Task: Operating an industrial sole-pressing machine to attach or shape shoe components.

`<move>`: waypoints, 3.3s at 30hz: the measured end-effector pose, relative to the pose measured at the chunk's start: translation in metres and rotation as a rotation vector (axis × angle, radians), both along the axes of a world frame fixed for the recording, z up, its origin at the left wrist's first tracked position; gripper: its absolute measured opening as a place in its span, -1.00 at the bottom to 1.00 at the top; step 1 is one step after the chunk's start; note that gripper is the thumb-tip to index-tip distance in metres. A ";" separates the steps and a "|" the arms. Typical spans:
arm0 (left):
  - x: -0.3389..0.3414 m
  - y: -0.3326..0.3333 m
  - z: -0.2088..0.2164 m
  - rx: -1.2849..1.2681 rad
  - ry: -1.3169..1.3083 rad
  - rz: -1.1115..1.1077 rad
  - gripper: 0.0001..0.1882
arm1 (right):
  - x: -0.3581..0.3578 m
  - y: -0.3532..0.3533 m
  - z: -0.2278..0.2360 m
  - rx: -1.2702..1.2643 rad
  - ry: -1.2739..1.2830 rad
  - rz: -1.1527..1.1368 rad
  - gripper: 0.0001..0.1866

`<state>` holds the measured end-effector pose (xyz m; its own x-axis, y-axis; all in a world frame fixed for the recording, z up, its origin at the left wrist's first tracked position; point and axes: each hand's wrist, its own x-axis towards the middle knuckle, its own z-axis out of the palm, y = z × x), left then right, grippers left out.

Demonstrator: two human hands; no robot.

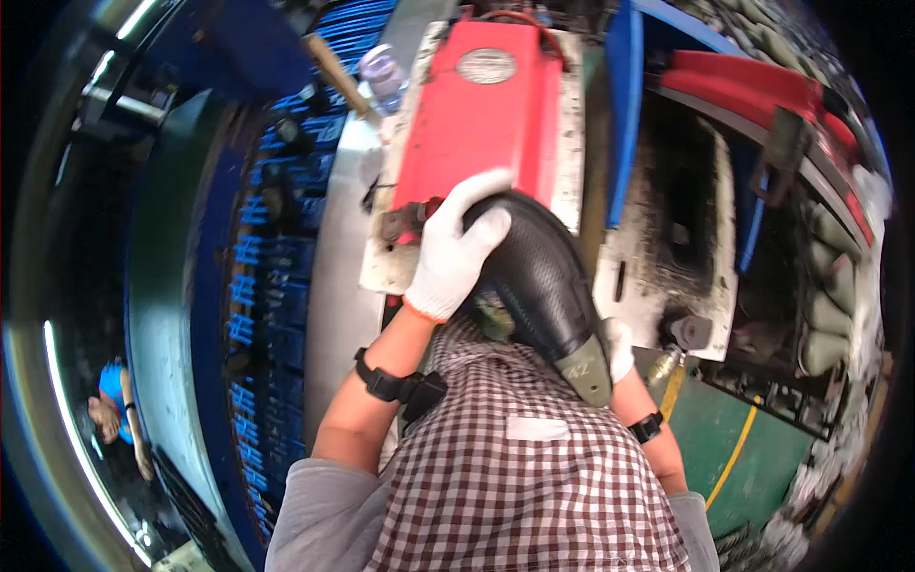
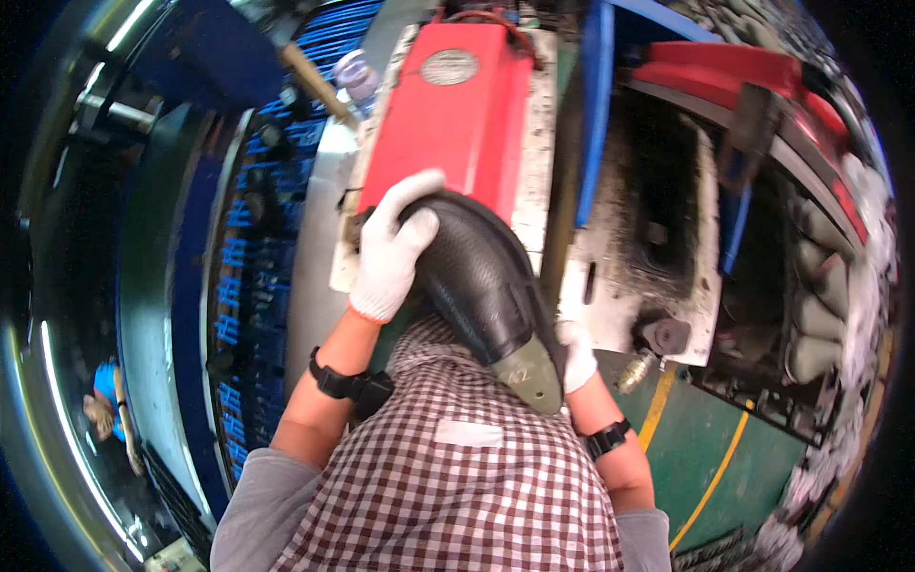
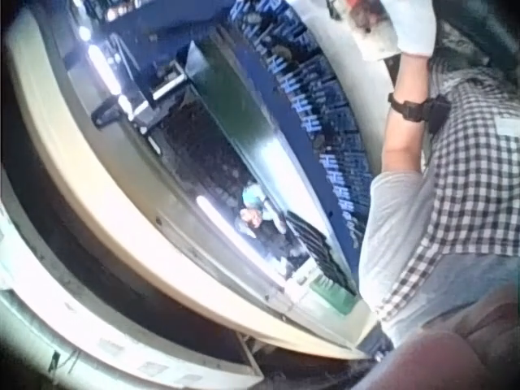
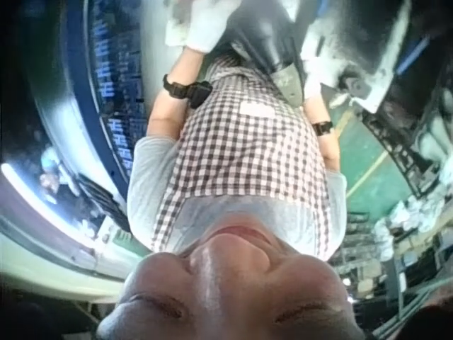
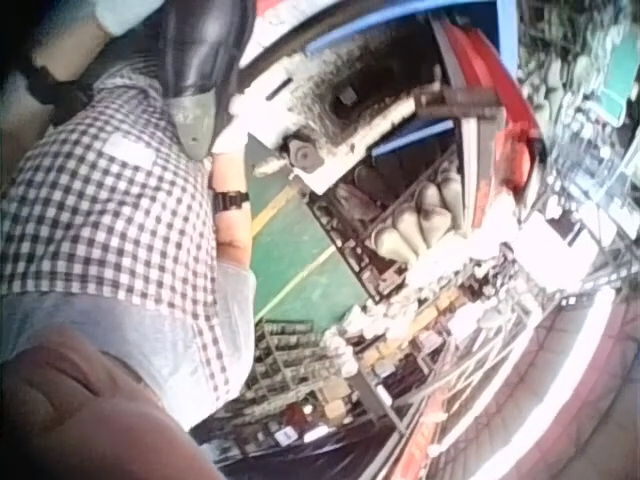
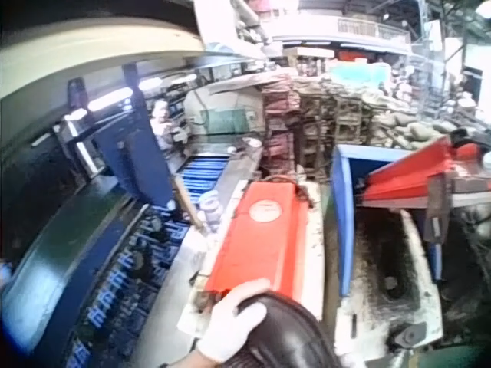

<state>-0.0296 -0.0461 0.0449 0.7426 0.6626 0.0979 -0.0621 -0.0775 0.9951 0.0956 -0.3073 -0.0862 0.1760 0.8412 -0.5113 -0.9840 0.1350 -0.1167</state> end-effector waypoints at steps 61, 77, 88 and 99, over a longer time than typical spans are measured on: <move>-0.685 0.219 -0.309 -0.891 0.255 1.007 -0.54 | -0.087 0.108 -0.012 -0.558 -2.495 0.528 -0.32; -0.328 0.030 -0.177 -0.924 -0.304 0.751 -0.30 | -0.073 0.143 0.036 -0.167 -2.456 0.271 -0.51; -0.079 -0.035 -0.040 -0.376 0.188 -0.091 -0.01 | -0.008 0.093 0.115 0.054 -1.472 0.375 0.09; 0.112 -0.034 0.069 0.268 -0.131 -0.182 -0.01 | 0.184 -0.046 0.058 -1.112 -1.812 -0.105 -0.08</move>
<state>0.0828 -0.0799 0.1140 0.8158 0.4584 0.3528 -0.2246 -0.3110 0.9235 0.2792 -0.3534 -0.0281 0.9368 0.3398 0.0836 0.2870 -0.6094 -0.7391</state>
